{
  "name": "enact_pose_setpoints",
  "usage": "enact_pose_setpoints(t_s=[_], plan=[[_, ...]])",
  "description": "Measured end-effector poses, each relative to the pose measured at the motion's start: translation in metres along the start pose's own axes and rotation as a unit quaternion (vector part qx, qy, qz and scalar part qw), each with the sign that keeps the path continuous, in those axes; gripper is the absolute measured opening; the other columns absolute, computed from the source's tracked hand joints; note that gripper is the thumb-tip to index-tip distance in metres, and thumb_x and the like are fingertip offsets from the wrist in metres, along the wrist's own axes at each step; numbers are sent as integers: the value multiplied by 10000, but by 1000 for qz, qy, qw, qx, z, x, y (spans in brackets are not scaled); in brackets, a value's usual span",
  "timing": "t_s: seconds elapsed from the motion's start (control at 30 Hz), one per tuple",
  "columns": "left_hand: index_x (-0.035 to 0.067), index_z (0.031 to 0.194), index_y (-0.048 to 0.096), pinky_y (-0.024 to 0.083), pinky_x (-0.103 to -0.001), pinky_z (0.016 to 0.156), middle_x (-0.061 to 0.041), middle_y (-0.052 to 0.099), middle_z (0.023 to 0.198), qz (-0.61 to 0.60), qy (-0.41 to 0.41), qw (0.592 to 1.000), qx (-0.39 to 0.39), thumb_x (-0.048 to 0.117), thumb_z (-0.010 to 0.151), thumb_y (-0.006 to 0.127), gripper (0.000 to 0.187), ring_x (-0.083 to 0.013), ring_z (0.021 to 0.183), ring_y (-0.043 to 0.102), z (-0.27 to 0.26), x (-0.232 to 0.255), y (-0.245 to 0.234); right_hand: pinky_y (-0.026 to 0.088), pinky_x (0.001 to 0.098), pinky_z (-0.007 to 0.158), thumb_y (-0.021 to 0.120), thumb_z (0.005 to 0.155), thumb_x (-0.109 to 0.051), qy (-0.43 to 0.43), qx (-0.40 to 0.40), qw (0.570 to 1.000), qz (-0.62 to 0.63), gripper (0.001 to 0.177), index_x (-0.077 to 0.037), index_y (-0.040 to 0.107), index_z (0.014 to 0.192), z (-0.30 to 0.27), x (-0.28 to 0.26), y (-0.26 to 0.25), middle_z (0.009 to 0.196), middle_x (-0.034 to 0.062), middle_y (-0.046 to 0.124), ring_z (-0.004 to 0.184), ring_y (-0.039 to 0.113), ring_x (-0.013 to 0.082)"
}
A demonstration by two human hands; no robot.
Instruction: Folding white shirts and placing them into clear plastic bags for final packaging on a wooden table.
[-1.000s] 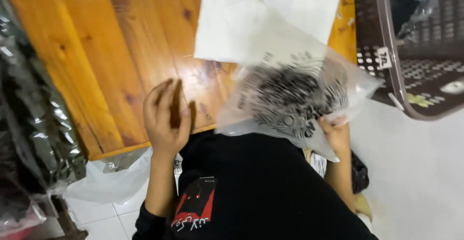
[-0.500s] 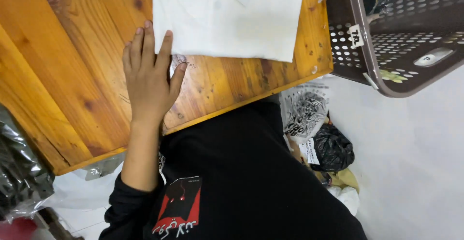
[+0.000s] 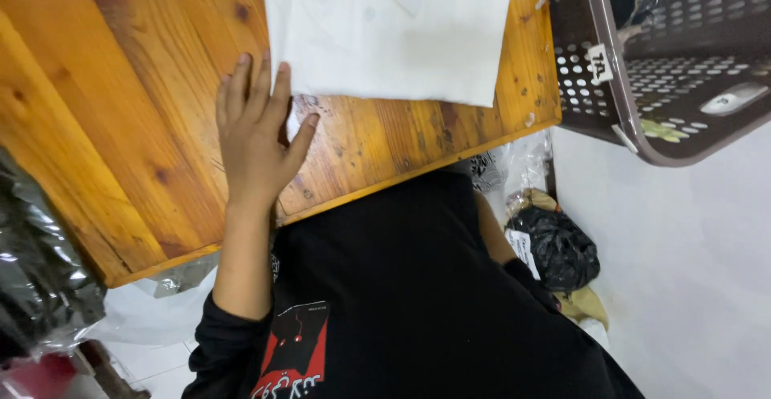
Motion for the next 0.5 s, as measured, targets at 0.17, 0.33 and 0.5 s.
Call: enact_pose_setpoints(t_s=[0.17, 0.33, 0.5], plan=[[71, 1610, 338, 344, -564, 1111, -218, 654, 1306, -231, -105, 966, 57, 258, 981, 753, 776, -424, 1281, 531, 8, -15, -30, 592, 494, 436, 670, 900, -684, 13, -19, 999, -29, 636, -55, 765, 882, 48, -62, 18, 652, 203, 722, 551, 732, 392], [35, 1551, 310, 490, -599, 864, -216, 706, 1184, -128, -258, 956, -57, 400, 1017, 628, 721, -453, 1088, 670, 43, -46, 1, 483, 312, 461, 578, 997, -449, -247, -96, 962, -67, 532, -3, 763, 775, -263, -275, -19, 623, 199, 713, 544, 608, 252], [98, 1216, 671, 504, -567, 751, -183, 751, 999, -16, -273, 960, -68, 407, 1004, 581, 386, -425, 970, 731, 54, -59, 20, 499, 347, 763, 630, 1065, -322, -608, 235, 756, -54, 263, -104, 708, 1192, -345, -403, -34, 923, 66, 658, 846, 647, 241]])
Point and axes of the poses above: each hand's wrist, its own z-axis towards the middle knuckle, its own y-axis out of the palm, x = y × z, the point moved 10 cm from there along z, towards the middle knuckle
